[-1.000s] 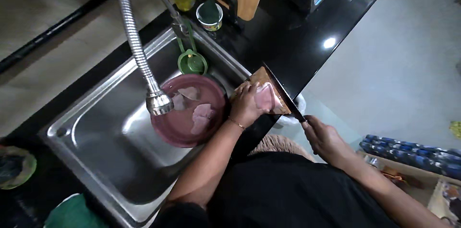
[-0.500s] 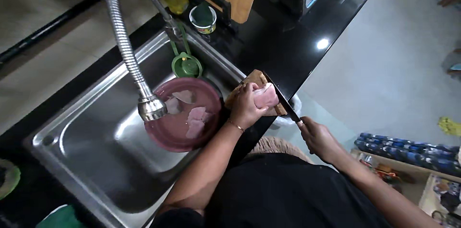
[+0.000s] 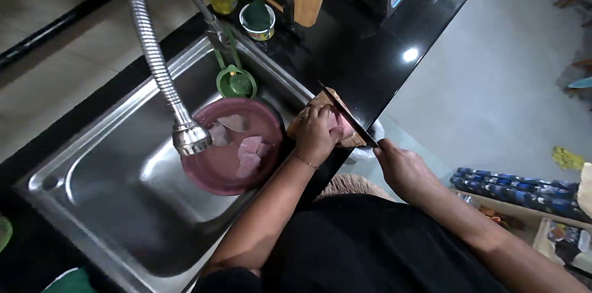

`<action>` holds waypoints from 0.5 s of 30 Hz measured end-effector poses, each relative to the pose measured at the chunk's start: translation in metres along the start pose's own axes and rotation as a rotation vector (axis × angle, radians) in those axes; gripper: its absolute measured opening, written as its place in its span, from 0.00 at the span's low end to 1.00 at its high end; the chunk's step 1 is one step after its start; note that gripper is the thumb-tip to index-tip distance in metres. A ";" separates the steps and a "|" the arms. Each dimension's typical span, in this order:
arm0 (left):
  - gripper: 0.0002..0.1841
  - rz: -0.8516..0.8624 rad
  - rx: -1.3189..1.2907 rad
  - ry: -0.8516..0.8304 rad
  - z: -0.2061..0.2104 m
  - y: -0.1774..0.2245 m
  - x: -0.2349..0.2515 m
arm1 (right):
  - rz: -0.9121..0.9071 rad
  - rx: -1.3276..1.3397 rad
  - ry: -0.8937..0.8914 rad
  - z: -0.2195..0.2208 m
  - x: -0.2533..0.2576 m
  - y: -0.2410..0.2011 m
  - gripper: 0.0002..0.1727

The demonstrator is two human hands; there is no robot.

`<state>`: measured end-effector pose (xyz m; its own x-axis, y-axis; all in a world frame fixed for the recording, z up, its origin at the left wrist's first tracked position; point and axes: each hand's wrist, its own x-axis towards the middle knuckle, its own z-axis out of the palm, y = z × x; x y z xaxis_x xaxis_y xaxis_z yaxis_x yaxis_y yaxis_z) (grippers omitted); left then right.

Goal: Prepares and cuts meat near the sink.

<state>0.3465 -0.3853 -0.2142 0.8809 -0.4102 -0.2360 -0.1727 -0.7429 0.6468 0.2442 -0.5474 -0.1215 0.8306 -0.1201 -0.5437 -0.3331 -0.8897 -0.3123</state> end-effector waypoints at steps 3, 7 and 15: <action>0.29 0.008 -0.037 0.009 0.003 0.000 0.001 | 0.044 -0.019 -0.034 -0.001 -0.003 0.002 0.20; 0.26 0.049 -0.026 0.070 0.007 -0.001 0.001 | 0.093 -0.072 -0.063 -0.002 -0.016 0.008 0.19; 0.29 0.047 -0.083 0.115 0.015 -0.005 -0.002 | -0.033 -0.078 0.193 0.002 -0.025 0.023 0.20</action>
<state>0.3392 -0.3887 -0.2279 0.9184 -0.3762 -0.1227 -0.1815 -0.6760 0.7142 0.2150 -0.5636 -0.1165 0.9129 -0.1660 -0.3730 -0.2753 -0.9249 -0.2622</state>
